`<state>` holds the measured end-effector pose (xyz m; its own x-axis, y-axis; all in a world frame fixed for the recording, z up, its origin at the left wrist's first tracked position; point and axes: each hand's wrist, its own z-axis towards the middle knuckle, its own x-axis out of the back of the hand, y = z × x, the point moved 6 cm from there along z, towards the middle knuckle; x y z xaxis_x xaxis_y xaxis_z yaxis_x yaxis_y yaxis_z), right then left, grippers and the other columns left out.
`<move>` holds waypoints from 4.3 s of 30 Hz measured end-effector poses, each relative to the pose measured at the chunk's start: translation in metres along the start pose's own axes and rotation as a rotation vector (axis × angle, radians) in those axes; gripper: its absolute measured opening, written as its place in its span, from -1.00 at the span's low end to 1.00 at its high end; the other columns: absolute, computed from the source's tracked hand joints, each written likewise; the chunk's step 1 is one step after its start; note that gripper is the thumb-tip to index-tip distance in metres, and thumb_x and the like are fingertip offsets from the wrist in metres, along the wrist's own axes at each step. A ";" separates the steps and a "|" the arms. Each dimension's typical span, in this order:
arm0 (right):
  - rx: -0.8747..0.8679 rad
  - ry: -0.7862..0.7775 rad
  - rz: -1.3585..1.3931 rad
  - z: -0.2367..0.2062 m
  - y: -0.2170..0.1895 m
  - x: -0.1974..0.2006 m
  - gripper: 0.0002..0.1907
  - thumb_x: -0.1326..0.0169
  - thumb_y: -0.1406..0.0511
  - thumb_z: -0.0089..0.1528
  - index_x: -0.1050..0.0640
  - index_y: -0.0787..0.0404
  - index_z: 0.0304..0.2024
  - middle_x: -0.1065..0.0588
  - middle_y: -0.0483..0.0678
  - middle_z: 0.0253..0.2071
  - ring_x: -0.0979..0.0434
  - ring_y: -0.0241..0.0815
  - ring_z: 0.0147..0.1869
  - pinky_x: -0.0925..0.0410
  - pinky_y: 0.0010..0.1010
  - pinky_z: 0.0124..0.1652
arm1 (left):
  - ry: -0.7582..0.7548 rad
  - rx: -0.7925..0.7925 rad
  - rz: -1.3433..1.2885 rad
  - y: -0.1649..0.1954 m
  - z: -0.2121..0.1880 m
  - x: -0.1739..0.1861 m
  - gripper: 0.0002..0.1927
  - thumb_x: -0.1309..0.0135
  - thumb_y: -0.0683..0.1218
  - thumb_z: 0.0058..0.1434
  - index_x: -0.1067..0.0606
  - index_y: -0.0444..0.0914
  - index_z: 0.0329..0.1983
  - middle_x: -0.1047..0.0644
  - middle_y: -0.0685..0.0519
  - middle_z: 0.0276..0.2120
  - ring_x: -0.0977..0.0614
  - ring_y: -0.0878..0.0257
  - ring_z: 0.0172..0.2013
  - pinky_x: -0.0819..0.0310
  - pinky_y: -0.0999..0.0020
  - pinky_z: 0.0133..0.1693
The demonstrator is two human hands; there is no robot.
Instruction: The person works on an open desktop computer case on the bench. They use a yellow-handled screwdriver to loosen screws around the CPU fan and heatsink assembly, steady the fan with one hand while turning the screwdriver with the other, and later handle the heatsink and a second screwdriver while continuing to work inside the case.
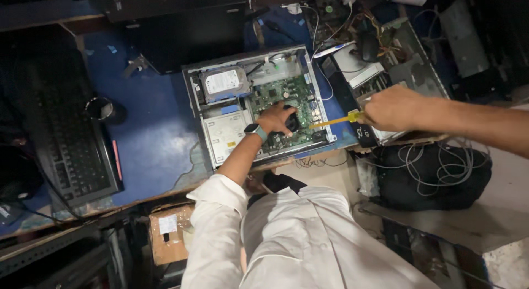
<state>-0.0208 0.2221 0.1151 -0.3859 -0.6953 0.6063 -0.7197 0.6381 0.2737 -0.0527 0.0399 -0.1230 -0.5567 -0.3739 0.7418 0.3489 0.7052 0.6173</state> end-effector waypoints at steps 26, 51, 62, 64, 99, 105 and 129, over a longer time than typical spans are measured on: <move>0.438 0.351 -0.491 0.012 -0.044 0.031 -0.79 -0.04 0.34 0.19 -0.50 0.35 -0.17 -0.53 0.05 -0.28 -0.62 0.03 -0.17 -0.49 -0.17 -0.26 | 0.104 -0.010 0.001 0.000 0.002 -0.001 0.10 -0.53 0.19 -0.37 -0.34 0.12 0.33 -0.36 -0.19 0.21 -0.43 -0.20 0.22 -0.37 -0.02 0.15; 0.071 0.064 0.111 0.032 -0.034 0.010 -0.71 -0.13 0.30 0.15 -0.49 0.28 -0.10 -0.60 0.10 -0.31 -0.66 0.09 -0.21 -0.49 -0.12 -0.24 | 0.057 0.052 0.019 -0.001 0.003 -0.005 0.08 -0.53 0.17 -0.31 -0.31 0.13 0.35 -0.34 -0.18 0.24 -0.50 -0.23 0.15 -0.45 -0.03 0.10; 0.014 -0.118 0.228 0.047 -0.009 -0.003 -0.74 -0.12 0.19 0.25 -0.61 0.27 -0.19 -0.62 0.10 -0.30 -0.66 0.02 -0.22 -0.49 -0.19 -0.19 | 0.022 0.091 0.006 0.001 0.002 -0.005 0.07 -0.52 0.16 -0.31 -0.31 0.14 0.35 -0.35 -0.15 0.24 -0.51 -0.22 0.16 -0.46 -0.04 0.11; -0.141 -0.231 0.389 0.051 -0.002 -0.006 -0.70 -0.01 0.17 0.36 -0.60 0.28 -0.16 -0.66 0.14 -0.31 -0.70 0.04 -0.25 -0.50 -0.18 -0.23 | 0.018 0.108 0.028 0.001 0.001 -0.005 0.06 -0.52 0.17 -0.29 -0.31 0.14 0.36 -0.34 -0.15 0.25 -0.49 -0.21 0.18 -0.45 -0.05 0.11; 0.329 0.231 -0.446 0.059 -0.030 0.019 -0.69 -0.17 0.32 0.19 -0.52 0.38 -0.07 -0.60 0.06 -0.29 -0.66 0.01 -0.17 -0.49 -0.20 -0.26 | 0.065 0.079 0.010 -0.002 0.004 -0.007 0.09 -0.55 0.15 -0.33 -0.31 0.15 0.35 -0.29 -0.18 0.27 -0.40 -0.22 0.25 -0.39 -0.04 0.14; 0.067 0.011 0.074 0.061 -0.007 0.005 -0.75 -0.16 0.27 0.23 -0.62 0.37 -0.19 -0.60 0.15 -0.32 -0.67 0.02 -0.26 -0.48 -0.20 -0.26 | 0.039 0.098 0.005 0.001 0.005 -0.005 0.11 -0.55 0.14 -0.33 -0.29 0.16 0.36 -0.26 -0.17 0.30 -0.40 -0.22 0.23 -0.41 -0.02 0.13; 0.374 0.364 -0.503 0.022 -0.047 0.030 -0.79 -0.19 0.33 0.19 -0.57 0.37 -0.20 -0.57 0.05 -0.24 -0.64 -0.04 -0.15 -0.51 -0.24 -0.22 | 0.071 0.057 0.009 -0.009 0.013 -0.018 0.10 -0.56 0.14 -0.32 -0.30 0.11 0.35 -0.26 -0.25 0.29 -0.38 -0.28 0.24 -0.36 -0.05 0.17</move>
<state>-0.0112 0.1635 0.1035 0.2136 -0.6793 0.7021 -0.9338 0.0691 0.3509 -0.0560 0.0477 -0.1452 -0.4981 -0.4073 0.7655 0.3089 0.7415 0.5956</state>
